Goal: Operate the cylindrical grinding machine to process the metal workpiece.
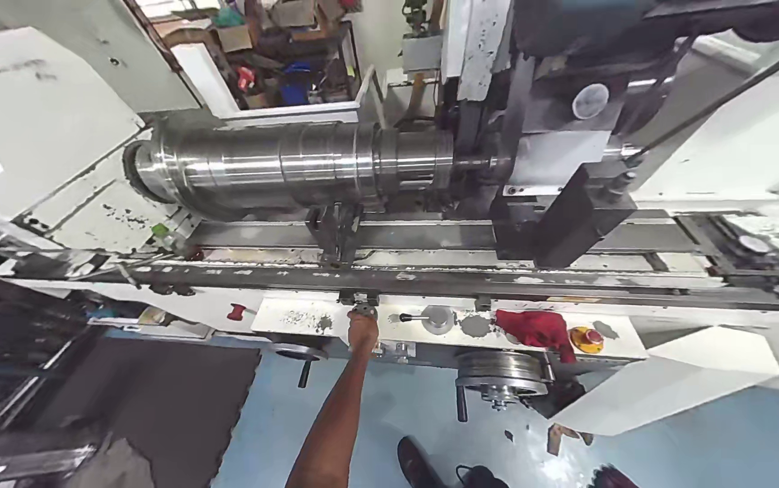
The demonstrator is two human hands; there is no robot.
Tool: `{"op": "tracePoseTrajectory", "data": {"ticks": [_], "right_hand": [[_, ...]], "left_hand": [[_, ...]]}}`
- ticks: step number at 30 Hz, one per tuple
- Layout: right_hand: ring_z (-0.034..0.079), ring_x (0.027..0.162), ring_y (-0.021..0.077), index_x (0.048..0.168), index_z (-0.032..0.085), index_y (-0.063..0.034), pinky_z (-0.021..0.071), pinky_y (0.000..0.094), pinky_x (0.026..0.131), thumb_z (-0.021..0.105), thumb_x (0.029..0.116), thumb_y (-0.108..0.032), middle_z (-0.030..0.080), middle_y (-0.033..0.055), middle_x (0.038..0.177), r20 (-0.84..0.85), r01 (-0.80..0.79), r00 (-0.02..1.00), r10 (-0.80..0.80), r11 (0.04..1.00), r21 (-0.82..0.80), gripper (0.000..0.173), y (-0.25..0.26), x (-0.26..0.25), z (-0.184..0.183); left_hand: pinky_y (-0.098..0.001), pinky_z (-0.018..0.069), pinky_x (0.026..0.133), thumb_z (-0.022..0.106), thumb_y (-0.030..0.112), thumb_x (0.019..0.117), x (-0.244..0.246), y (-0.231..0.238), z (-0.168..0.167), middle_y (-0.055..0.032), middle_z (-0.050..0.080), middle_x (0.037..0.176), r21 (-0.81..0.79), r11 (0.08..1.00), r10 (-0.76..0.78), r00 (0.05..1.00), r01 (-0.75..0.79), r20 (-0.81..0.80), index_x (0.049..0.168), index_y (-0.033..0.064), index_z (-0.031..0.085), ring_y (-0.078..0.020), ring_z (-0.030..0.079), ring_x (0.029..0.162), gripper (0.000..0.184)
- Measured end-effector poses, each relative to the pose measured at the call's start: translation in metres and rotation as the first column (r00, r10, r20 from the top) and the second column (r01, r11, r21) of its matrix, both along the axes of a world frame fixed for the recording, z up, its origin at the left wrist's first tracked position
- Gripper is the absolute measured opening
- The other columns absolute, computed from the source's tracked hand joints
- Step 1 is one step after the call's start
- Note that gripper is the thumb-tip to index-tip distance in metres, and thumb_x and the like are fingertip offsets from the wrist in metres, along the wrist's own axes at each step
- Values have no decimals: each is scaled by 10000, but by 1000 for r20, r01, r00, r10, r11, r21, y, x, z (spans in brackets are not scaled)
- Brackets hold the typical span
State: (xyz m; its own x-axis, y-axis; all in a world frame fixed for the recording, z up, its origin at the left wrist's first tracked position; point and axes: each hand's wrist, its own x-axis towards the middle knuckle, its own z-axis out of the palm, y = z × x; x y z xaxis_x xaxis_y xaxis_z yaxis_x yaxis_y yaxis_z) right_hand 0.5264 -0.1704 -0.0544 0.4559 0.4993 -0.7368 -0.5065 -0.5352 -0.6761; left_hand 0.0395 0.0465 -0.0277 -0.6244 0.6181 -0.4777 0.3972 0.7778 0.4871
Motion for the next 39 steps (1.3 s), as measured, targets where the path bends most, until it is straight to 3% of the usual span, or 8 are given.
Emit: {"op": "tracePoseTrajectory", "data": {"ticks": [4,8,17,24,29,34,37,39], "right_hand": [[656,868,235,1371,515,23,541,407,740,491,1095,-263,665,204,1125,103,-304,940,327,934,-187,398,44,-42,-21],[637,1133,402,1554,272,30,534,530,910,636,1037,-266,530,327,1403,64,-510,846,529,838,-194,698,73,-78,-70],[631,843,300,1025,649,114,523,506,770,801,914,-298,669,240,951,226,-329,904,363,928,-175,453,83,-107,-130],[422,1363,541,1511,267,154,410,598,1108,952,665,-175,349,446,1478,518,-267,833,192,961,73,1138,71,-114,-147],[481,1298,531,1472,330,129,473,565,1063,996,514,-184,371,441,1437,717,-351,689,105,914,204,1208,82,-132,-174],[638,1118,321,1487,358,78,566,448,924,931,608,-186,547,314,1346,504,-221,863,34,923,316,1082,75,-133,-180],[676,981,264,1475,399,0,608,435,787,714,916,-120,591,212,1247,8,18,1000,-22,951,309,652,78,-128,-179],[711,920,290,1416,446,-68,624,449,725,444,1076,-389,638,177,1174,-357,142,932,-56,965,220,467,81,-124,-175]], "left_hand": [[-478,621,721,610,387,1010,-8,11,-5,-210,695,1103,60,998,-7,999,5,33,1406,6,495,-293,737,810,562],[-572,555,932,635,410,998,10,11,-10,-254,673,1226,54,998,46,984,-37,-173,1474,-33,397,-395,687,1121,693],[-598,559,898,662,440,981,15,11,-25,-267,688,1170,65,997,57,947,-38,-315,1468,-33,407,-417,698,1079,725],[-596,543,940,635,458,1002,4,9,-27,-290,668,1206,64,997,-18,944,41,-329,1471,-64,379,-428,678,1126,748],[-604,532,957,624,482,1002,-3,3,-29,-294,661,1222,61,991,-88,927,118,-365,1509,-55,337,-437,665,1146,792],[-600,522,971,622,476,1006,-22,0,-35,-297,649,1239,49,981,-161,923,189,-350,1527,-50,299,-433,662,1146,808],[-598,535,947,623,478,1006,-32,-1,-38,-300,650,1221,74,973,-180,924,217,-339,1529,-54,278,-429,679,1099,822],[-591,544,931,644,464,998,-38,-2,-38,-302,645,1225,113,966,-186,932,231,-312,1565,-48,203,-420,693,1058,882]]}}
